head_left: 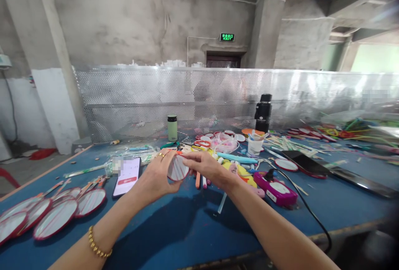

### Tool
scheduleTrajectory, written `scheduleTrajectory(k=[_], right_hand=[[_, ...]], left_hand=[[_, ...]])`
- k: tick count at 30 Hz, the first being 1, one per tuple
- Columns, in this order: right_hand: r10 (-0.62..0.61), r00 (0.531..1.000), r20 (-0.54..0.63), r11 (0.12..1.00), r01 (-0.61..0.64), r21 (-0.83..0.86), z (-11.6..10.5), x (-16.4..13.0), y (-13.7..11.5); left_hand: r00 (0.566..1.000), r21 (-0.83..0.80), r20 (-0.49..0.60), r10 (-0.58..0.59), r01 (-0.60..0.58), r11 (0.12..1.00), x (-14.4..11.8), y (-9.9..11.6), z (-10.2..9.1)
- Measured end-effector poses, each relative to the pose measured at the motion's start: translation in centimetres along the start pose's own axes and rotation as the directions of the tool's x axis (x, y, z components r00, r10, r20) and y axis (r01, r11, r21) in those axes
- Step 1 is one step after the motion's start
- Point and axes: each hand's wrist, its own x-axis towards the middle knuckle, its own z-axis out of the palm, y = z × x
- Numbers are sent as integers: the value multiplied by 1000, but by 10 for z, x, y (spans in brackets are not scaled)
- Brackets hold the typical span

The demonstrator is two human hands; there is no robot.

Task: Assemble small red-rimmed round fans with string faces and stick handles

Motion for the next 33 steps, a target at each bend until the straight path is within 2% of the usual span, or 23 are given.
scheduleTrajectory(k=[5, 9, 12, 17, 21, 27, 33], right_hand=[[-32, 991, -130, 997, 23, -71, 0, 5, 1], [-90, 980, -179, 996, 91, -3, 1, 6, 1], [-109, 980, -168, 992, 118, 44, 2, 6, 2], [-23, 998, -50, 991, 29, 130, 2, 4, 6], [7, 1000, -7, 981, -6, 195, 6, 0, 3], [-74, 994, -82, 956, 94, 279, 14, 0, -3], [18, 990, -137, 956, 23, 292, 21, 1, -5]], left_hand=[[1000, 99, -15, 2, -1, 995, 3, 0, -6], [999, 170, -29, -30, 34, 985, 4, -2, -11], [997, 203, -51, -64, 73, 976, 6, -3, -14], [987, 243, -115, -114, 140, 960, 7, -4, -16], [975, 246, -157, -159, 195, 949, 8, -5, -18], [959, 178, -164, -232, 260, 949, 12, -3, -23], [951, 123, -158, -266, 287, 950, 13, 0, -23]])
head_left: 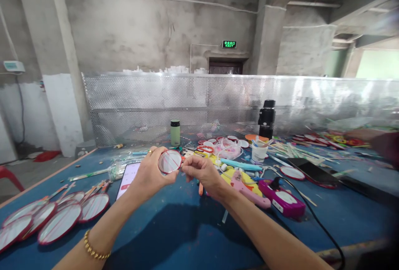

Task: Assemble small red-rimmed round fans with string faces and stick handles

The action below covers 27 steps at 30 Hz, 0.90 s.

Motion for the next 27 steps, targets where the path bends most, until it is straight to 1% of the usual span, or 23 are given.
scheduleTrajectory(k=[3, 5, 9, 10, 15, 17, 21, 27], right_hand=[[-23, 999, -28, 1000, 23, 4, 3, -1, 0], [-59, 998, -37, 998, 59, 0, 3, -1, 0], [-126, 990, -64, 991, 122, -62, 4, -2, 0], [-119, 991, -68, 991, 115, -69, 5, -2, 0], [5, 999, -33, 1000, -5, -10, 7, -4, -3], [1, 1000, -26, 1000, -1, -10, 7, -4, -3], [-56, 998, -32, 998, 55, -35, 5, -2, 0], [-9, 996, -86, 999, 12, 31, 6, 1, 7]], left_hand=[[1000, -15, -5, 2, -2, 1000, 0, -1, 0], [1000, -22, -1, 5, -5, 1000, 0, -1, 0], [1000, -20, -15, 4, -4, 1000, 0, -2, -1], [1000, -19, -18, 5, -6, 1000, 0, -2, -1], [1000, -24, -12, 18, -19, 1000, 0, -3, 0], [1000, -23, -5, 21, -21, 1000, 0, -3, 0], [999, -14, 25, 42, -42, 999, 0, -4, -1], [998, -9, 23, 60, -60, 998, -1, -4, -1]])
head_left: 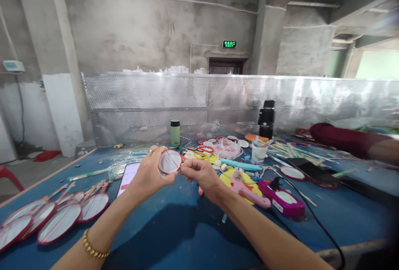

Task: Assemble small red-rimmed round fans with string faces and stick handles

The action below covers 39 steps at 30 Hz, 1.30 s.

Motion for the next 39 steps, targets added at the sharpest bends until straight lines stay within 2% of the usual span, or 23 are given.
scheduleTrajectory(k=[7, 15, 21, 24, 28, 30, 34, 39], right_hand=[[88, 996, 11, 988, -88, 124, 1, -1, 7], [74, 991, 113, 957, -103, 272, -2, -1, 8], [212, 969, 126, 902, -243, 357, -1, 0, 8], [232, 971, 63, 922, -240, 303, -2, 1, 6], [67, 998, -18, 989, -64, 135, -8, 1, 0], [25, 1000, 2, 1000, -25, -8, -10, 0, -3], [36, 999, 39, 973, -26, -231, -9, -3, -7], [2, 1000, 14, 963, 2, -269, -5, -3, -5]], left_hand=[[1000, 20, -14, 7, -7, 1000, -1, 2, 1], [1000, -7, -3, 25, -25, 1000, -1, 0, -1], [999, -31, 2, 37, -37, 999, -1, 1, -2], [999, -33, -16, 42, -42, 999, 0, 1, -4], [998, -40, 15, 60, -59, 997, 0, 2, -5], [996, -52, 49, 80, -78, 996, -2, 2, -2], [986, -81, 89, 139, -132, 988, -6, 3, 7], [974, -125, 132, 184, -168, 978, -8, 3, 13]])
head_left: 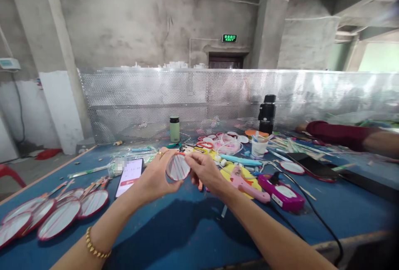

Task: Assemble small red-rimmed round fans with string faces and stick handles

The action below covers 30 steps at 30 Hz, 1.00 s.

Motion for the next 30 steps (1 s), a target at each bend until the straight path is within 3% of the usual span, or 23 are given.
scheduleTrajectory(k=[5, 9, 15, 19, 25, 30], right_hand=[[36, 997, -64, 999, -35, 29, 1, 1, 0], [35, 994, -107, 999, -36, -4, -2, 3, 2], [-59, 991, -117, 997, 51, -64, -1, 3, 6], [-41, 995, -94, 996, 34, -77, 3, 1, 5], [-26, 996, -84, 993, 16, -115, 7, -1, 2], [-28, 997, -75, 989, 17, -149, 10, -2, 4]], left_hand=[[999, -41, 20, -26, 27, 999, 1, -2, 0], [985, -162, 52, -166, 172, 972, 2, -6, -4], [935, -428, 147, -324, 355, 831, 6, -10, -6], [911, -524, 203, -359, 411, 746, 6, -5, -2], [893, -531, 123, -432, 427, 732, 6, -8, -2], [918, -417, -13, -397, 355, 837, 5, -12, -1]])
